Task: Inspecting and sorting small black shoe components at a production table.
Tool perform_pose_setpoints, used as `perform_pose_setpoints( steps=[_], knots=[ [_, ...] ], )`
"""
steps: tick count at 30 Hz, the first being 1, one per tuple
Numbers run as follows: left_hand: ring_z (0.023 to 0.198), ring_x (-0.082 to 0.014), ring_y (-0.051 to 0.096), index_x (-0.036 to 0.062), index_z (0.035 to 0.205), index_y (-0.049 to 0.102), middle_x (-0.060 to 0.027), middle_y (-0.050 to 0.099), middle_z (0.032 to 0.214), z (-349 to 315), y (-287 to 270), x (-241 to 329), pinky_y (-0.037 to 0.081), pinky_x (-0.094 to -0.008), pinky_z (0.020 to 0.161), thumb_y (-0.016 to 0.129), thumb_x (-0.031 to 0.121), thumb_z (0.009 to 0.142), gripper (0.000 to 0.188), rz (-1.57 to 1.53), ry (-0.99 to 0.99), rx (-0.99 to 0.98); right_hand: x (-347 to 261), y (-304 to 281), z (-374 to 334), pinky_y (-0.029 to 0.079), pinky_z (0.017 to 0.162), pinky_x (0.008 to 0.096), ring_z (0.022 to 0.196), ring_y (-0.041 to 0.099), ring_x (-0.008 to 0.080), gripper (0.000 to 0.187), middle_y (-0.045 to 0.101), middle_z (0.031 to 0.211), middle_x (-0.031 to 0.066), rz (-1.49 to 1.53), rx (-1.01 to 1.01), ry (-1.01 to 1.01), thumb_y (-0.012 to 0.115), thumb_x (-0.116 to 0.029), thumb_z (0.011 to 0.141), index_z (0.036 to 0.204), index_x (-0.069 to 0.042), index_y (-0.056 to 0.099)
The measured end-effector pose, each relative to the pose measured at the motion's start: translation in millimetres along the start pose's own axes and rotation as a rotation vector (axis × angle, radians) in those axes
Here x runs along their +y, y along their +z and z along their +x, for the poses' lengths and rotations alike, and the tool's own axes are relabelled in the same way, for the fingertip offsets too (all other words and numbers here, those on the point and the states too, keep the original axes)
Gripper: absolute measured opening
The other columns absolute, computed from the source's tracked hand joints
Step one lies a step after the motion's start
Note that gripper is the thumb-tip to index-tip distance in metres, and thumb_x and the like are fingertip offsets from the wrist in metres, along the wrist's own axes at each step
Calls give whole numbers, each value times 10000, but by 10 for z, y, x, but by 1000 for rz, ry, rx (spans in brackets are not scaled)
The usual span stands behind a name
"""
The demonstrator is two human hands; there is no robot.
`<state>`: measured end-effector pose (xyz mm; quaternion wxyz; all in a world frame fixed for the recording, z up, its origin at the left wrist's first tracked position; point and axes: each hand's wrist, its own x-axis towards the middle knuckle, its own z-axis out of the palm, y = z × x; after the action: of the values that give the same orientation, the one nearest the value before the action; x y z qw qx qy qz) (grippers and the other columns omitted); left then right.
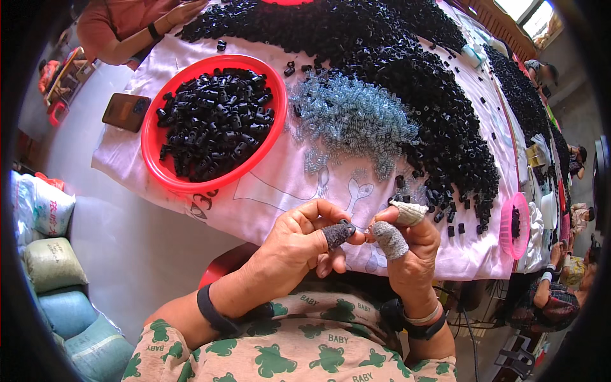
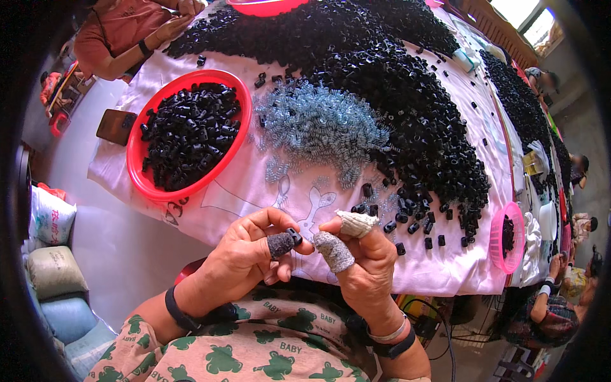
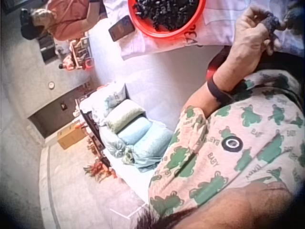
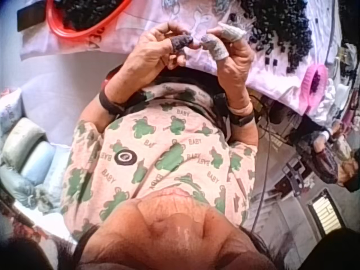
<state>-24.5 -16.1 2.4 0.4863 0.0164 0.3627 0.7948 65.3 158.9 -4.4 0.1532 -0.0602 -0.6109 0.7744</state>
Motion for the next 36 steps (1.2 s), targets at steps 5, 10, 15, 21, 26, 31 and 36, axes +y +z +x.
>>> perform_pose_setpoints(
  steps=[5, 10, 15, 21, 26, 31, 36],
  knots=[
    [632, -113, 590, 36, 1073, 555, -115, 664, 916, 26, -44, -96, 444, -197, 532, 667, 137, 893, 235, -18, 40, 16, 25, 4, 0, 488, 861, 251, 941, 616, 113, 296, 658, 1026, 58, -48, -40, -20, 673, 59, 846, 1124, 6, 589],
    [601, -93, 544, 48, 1053, 556, -133, 661, 906, 25, -33, -73, 384, -198, 504, 685, 102, 861, 238, -131, -36, -11, 61, 25, -4, 491, 860, 253, 944, 614, 116, 295, 649, 1042, 70, -59, -31, -42, 667, 67, 848, 1125, 2, 589],
    [604, -71, 529, 55, 1040, 561, -84, 628, 873, 19, 4, -42, 382, -187, 503, 674, 79, 857, 217, -118, -65, 8, 9, 102, 4, 516, 780, 260, 885, 624, 126, 272, 641, 970, 62, -164, 0, -75, 674, 65, 838, 1091, 3, 600],
    [581, -46, 505, 60, 1018, 567, -13, 585, 794, 20, -15, -80, 381, -179, 492, 677, 71, 858, 195, -38, -24, 43, -68, 98, 80, 513, 690, 301, 768, 647, 239, 300, 629, 895, 126, -805, -90, -488, 681, 64, 747, 1034, -14, 643],
    [576, -40, 502, 61, 1012, 567, -6, 581, 778, 12, -1, -61, 380, -174, 486, 674, 61, 858, 187, -2, 11, 93, -96, 100, 81, 521, 712, 310, 866, 632, 257, 405, 618, 954, 122, -891, -198, -540, 656, 83, 736, 1123, -37, 663],
    [574, -48, 506, 41, 1013, 567, -17, 586, 793, 5, 2, -67, 392, -182, 497, 611, 14, 853, 168, 28, 46, 89, -68, 107, 87, 523, 724, 307, 856, 635, 244, 448, 611, 977, 112, -783, -167, -482, 675, 98, 711, 1131, -56, 667],
    [626, -58, 561, 4, 1061, 581, -35, 618, 861, -3, 49, -16, 442, -189, 528, 550, 3, 871, 193, 184, 63, 103, -23, 113, 75, 528, 726, 309, 854, 639, 249, 468, 608, 982, 113, -826, -127, -492, 679, 107, 678, 1113, -65, 672]
  ],
)
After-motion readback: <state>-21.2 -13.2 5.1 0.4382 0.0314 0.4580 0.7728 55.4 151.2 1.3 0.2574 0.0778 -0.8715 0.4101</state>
